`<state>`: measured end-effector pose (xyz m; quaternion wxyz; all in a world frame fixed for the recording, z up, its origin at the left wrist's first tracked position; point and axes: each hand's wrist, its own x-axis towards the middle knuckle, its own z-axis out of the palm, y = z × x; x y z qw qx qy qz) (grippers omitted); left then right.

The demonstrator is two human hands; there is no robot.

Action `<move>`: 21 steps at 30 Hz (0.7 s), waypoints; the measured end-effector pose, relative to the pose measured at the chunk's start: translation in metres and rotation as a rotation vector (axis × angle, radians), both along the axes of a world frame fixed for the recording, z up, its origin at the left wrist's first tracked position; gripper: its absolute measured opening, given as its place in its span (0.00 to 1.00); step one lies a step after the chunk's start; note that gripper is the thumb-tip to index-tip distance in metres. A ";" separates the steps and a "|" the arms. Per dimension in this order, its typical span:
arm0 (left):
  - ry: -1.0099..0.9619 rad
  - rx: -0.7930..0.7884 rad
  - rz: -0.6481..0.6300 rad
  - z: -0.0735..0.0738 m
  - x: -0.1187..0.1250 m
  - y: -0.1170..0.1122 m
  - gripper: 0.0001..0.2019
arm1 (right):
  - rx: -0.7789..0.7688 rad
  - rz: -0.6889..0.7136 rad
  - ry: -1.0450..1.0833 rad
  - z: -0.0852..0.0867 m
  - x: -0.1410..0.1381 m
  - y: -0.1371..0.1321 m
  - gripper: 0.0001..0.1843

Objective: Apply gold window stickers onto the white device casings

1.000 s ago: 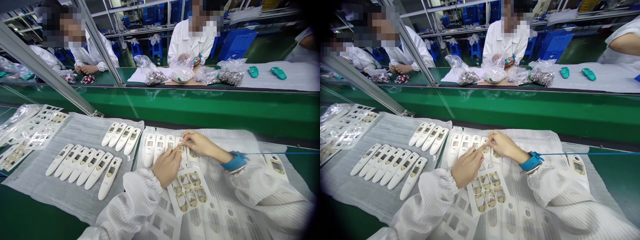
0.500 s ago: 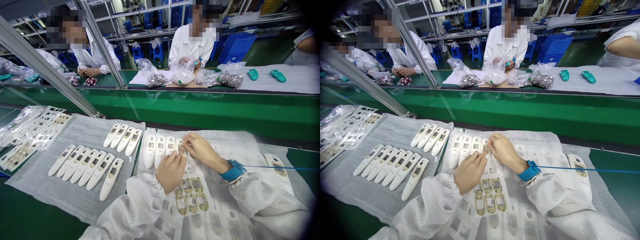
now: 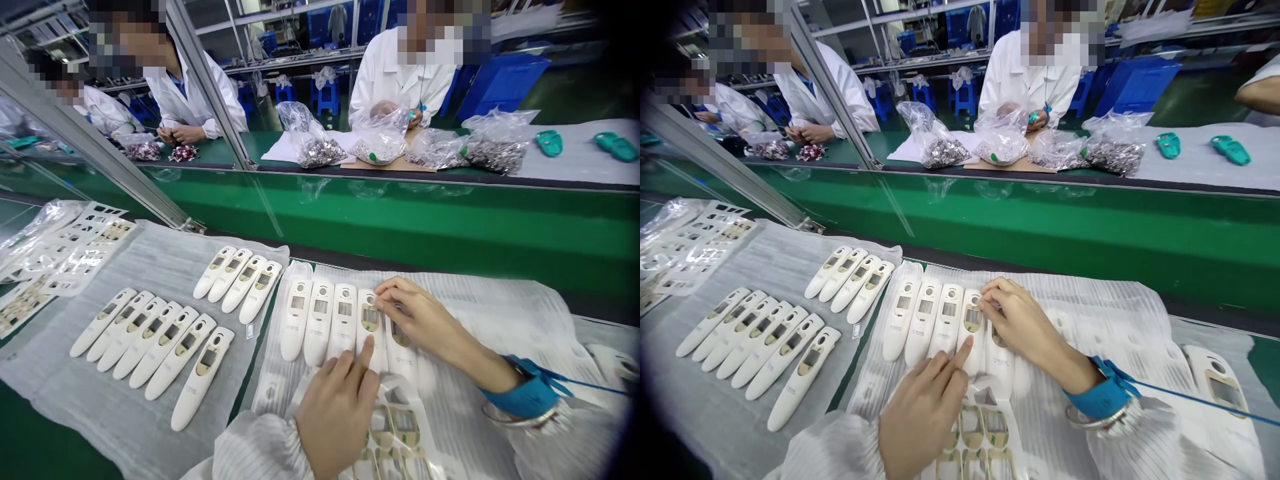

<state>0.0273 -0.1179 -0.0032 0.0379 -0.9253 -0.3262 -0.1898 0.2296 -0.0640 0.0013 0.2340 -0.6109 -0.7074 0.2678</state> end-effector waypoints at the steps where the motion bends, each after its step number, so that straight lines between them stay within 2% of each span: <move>1: -0.019 0.014 0.026 0.000 0.002 -0.001 0.10 | -0.005 -0.003 0.021 0.000 0.000 -0.001 0.14; 4: -0.058 0.054 0.083 0.002 0.007 -0.001 0.12 | 0.017 -0.005 0.051 -0.003 0.000 -0.003 0.13; 11: -0.043 0.060 -0.009 -0.002 0.007 0.006 0.12 | 0.093 -0.057 0.073 -0.012 -0.003 -0.007 0.08; 15: -0.065 0.109 0.000 -0.005 0.010 0.010 0.11 | 0.144 -0.041 0.045 -0.016 -0.002 -0.008 0.07; 21: -0.076 0.119 0.058 -0.013 0.014 0.006 0.10 | 0.382 0.057 -0.090 -0.009 -0.005 -0.013 0.04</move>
